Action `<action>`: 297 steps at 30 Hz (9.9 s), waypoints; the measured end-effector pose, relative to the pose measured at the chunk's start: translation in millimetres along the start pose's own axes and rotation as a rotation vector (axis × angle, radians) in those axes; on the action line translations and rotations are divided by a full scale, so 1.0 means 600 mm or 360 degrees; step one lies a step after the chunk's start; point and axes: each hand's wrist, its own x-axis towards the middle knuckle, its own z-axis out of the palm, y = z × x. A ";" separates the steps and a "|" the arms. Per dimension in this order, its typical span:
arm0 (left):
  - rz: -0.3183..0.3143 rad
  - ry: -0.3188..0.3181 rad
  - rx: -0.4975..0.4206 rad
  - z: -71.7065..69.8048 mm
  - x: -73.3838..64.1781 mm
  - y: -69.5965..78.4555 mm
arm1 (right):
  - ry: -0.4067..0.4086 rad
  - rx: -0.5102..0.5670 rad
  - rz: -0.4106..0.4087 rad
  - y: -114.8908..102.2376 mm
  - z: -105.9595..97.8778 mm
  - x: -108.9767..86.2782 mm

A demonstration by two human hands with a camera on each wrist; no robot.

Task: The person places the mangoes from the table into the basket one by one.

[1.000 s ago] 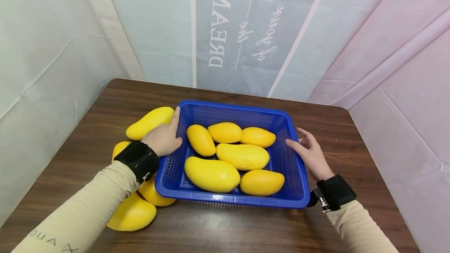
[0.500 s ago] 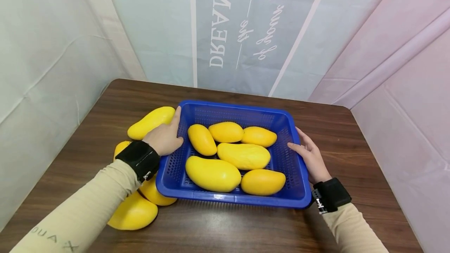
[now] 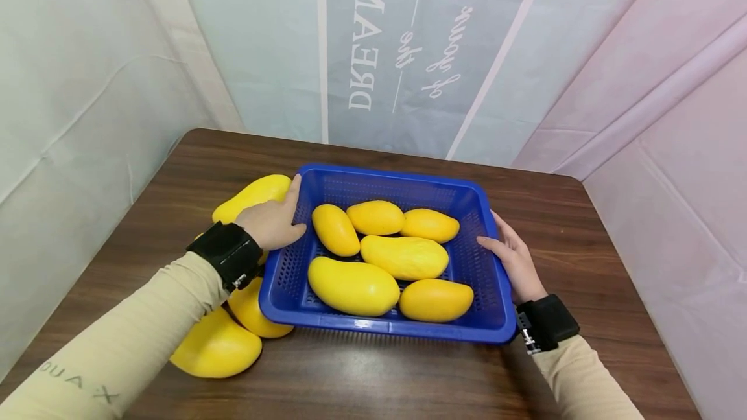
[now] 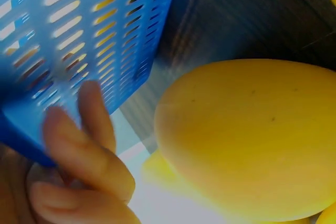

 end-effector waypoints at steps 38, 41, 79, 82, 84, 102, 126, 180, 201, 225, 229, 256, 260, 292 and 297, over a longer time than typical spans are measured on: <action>-0.0213 0.0190 0.0137 -0.042 0.047 -0.105 | 0.0002 0.0153 -0.0069 0.011 0.005 -0.003; -0.0218 0.0172 0.0123 -0.042 0.048 -0.108 | -0.0033 0.0220 -0.0123 0.013 0.008 0.000; -0.0153 0.0519 0.0031 -0.058 0.046 -0.107 | -0.0062 0.0398 -0.0230 0.025 0.012 0.006; -0.0138 0.0564 0.0017 -0.064 0.038 -0.092 | -0.0059 0.0395 -0.0223 0.023 0.012 0.007; -0.0133 0.0576 0.0005 -0.068 0.034 -0.086 | -0.0062 0.0399 -0.0220 0.022 0.012 0.007; 0.0036 0.0662 -0.0103 -0.086 0.024 -0.069 | -0.0132 0.0479 -0.0274 0.024 0.015 0.003; 0.0274 0.0603 -0.0006 -0.090 0.016 0.025 | -0.0116 0.0417 -0.0282 0.025 0.016 0.003; 0.0569 0.0494 0.0085 0.025 0.041 0.114 | -0.0096 0.0365 -0.0235 0.022 0.019 0.003; 0.0718 0.0532 0.0211 0.049 0.041 0.120 | -0.0104 0.0360 -0.0260 0.024 0.019 0.004; 0.0755 0.0550 0.0288 0.062 0.051 0.122 | -0.0101 0.0395 -0.0249 0.026 0.019 0.005; 0.0753 0.0526 0.0294 0.064 0.051 0.123 | -0.0111 0.0422 -0.0251 0.028 0.020 0.006; 0.0706 0.0444 0.0397 0.071 0.051 0.128 | -0.0146 0.0419 -0.0278 0.028 0.019 0.006; 0.0673 0.0440 0.0395 0.072 0.050 0.130 | -0.0143 0.0421 -0.0281 0.027 0.020 0.005; 0.0666 0.0493 0.0311 0.046 0.037 0.131 | -0.0161 0.0432 -0.0288 0.027 0.019 0.005; 0.0684 0.0541 0.0299 0.022 0.029 0.124 | -0.0160 0.0443 -0.0277 0.029 0.018 0.005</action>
